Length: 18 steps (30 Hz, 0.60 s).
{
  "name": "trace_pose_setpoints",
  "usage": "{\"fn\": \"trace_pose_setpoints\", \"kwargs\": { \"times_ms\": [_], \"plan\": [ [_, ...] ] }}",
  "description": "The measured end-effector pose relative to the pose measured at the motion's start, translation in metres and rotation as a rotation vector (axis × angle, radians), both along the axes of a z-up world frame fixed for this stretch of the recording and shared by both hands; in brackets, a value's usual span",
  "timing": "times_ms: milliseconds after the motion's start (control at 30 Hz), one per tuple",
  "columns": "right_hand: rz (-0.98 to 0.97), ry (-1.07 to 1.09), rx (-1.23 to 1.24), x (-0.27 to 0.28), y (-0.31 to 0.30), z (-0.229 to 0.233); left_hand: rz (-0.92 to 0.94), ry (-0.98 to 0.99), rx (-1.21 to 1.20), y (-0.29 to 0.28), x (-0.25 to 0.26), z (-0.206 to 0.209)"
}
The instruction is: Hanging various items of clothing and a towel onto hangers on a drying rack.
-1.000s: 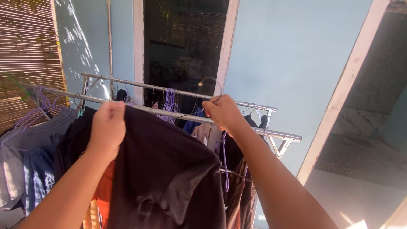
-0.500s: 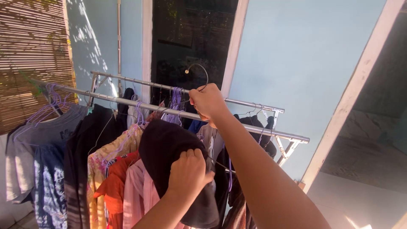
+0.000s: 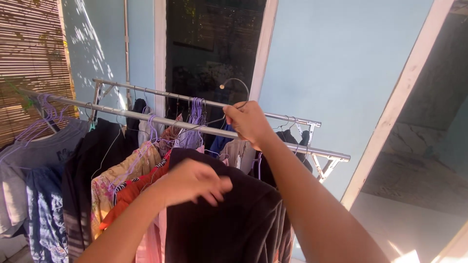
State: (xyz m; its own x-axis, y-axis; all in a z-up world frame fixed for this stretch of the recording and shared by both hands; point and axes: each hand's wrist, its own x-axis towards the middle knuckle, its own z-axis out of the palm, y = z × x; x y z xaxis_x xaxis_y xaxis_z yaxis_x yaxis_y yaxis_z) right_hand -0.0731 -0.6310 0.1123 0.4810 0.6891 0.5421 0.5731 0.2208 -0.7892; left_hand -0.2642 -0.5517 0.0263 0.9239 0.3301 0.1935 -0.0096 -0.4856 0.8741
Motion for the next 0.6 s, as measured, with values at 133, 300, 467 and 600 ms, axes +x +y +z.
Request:
{"fn": "trace_pose_setpoints", "kwargs": {
  "times_ms": [133, 300, 467, 600],
  "plan": [
    [0.128, 0.167, -0.074, -0.001, -0.015, 0.005, 0.774, -0.09, 0.492, 0.061, 0.021, -0.06],
    [0.094, 0.111, -0.112, -0.008, -0.024, 0.013, 0.758, -0.271, 0.533, 0.072, 0.035, -0.083],
    [-0.134, -0.156, -0.112, 0.002, -0.031, 0.016, 0.747, -0.52, 0.431, 0.084, 0.02, -0.052],
    [-0.19, -0.138, -0.103, 0.002, -0.044, 0.02, 0.894, -0.376, 0.244, 0.125, 0.007, -0.06]
  ]
}}
